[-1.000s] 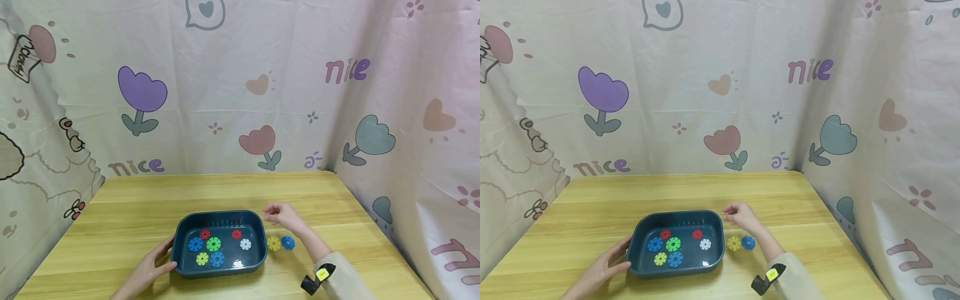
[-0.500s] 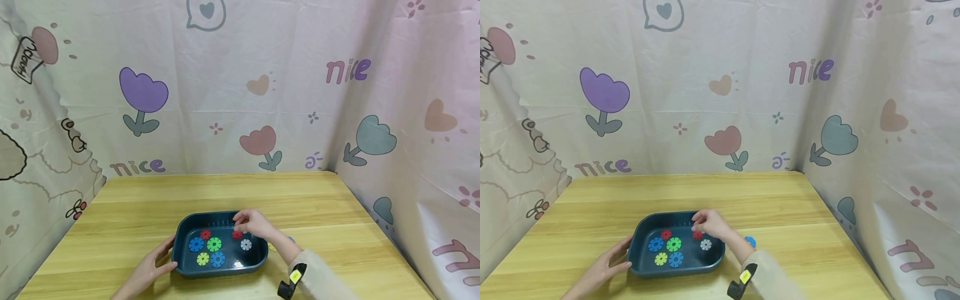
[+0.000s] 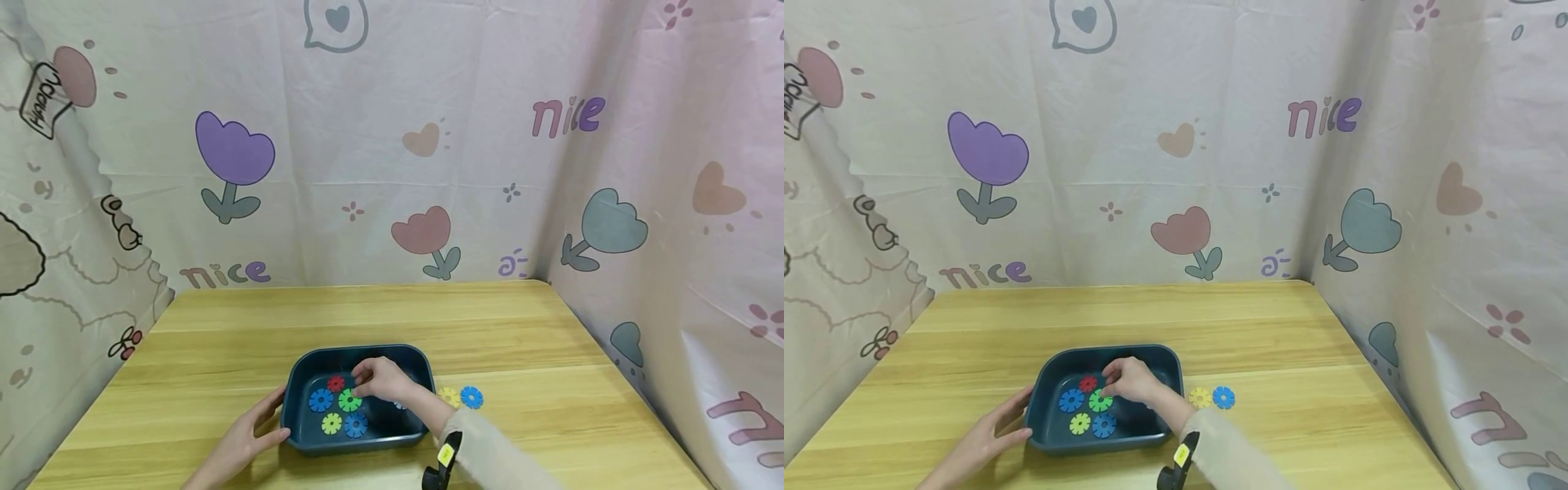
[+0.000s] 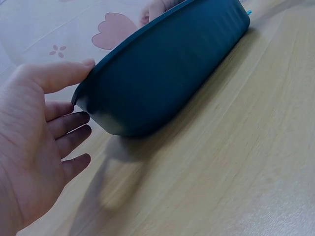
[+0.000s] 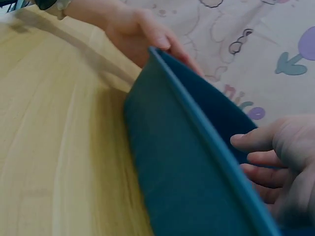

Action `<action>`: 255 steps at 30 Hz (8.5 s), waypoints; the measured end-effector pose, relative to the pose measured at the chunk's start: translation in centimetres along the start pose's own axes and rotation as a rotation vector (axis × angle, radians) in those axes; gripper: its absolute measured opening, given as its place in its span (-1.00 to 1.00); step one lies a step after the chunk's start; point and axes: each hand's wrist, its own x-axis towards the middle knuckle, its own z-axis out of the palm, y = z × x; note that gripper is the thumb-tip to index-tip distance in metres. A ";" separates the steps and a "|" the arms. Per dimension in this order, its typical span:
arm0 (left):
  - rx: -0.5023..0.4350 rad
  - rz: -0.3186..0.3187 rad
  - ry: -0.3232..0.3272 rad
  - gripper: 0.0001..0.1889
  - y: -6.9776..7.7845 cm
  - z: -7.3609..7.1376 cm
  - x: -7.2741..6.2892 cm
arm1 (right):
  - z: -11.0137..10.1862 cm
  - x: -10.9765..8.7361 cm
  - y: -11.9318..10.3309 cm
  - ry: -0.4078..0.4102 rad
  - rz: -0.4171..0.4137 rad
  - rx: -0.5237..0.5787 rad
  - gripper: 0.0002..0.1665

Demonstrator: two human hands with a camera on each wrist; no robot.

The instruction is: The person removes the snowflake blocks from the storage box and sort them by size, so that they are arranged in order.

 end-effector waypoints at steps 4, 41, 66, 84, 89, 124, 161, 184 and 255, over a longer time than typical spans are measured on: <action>-0.017 0.013 -0.002 -0.27 0.1 0.0 0.1 | 0.7 0.1 0.2 -0.006 0.020 -0.013 -0.61; -0.032 0.006 -0.013 -0.28 0.0 -0.1 0.2 | 1.0 0.4 0.5 -0.017 -0.091 -0.199 -0.78; -0.014 -0.016 -0.006 -0.26 0.2 0.0 0.1 | -8.2 -3.8 1.4 0.102 -0.081 0.189 -0.79; -0.003 -0.009 -0.002 -0.27 0.1 -0.1 0.0 | -13.5 -8.7 6.3 0.252 0.065 0.261 -0.73; -0.010 -0.019 -0.003 -0.26 0.0 -0.1 0.0 | -14.1 -10.0 7.2 0.281 0.092 0.259 -0.73; 0.006 -0.009 0.004 -0.26 0.0 -0.2 0.1 | -13.9 -12.5 12.3 0.488 0.345 0.040 -0.87; -0.013 -0.001 0.005 -0.30 0.1 0.0 0.0 | -14.7 -9.7 6.2 0.368 0.106 0.192 -0.75; 0.000 -0.013 0.007 -0.26 -0.2 0.3 -0.1 | -8.5 -4.4 1.2 0.113 -0.058 0.222 -0.71; -0.085 -0.050 -0.088 -0.26 -0.3 -0.3 0.2 | 6.4 3.2 -2.6 -0.005 -0.017 -0.510 -0.58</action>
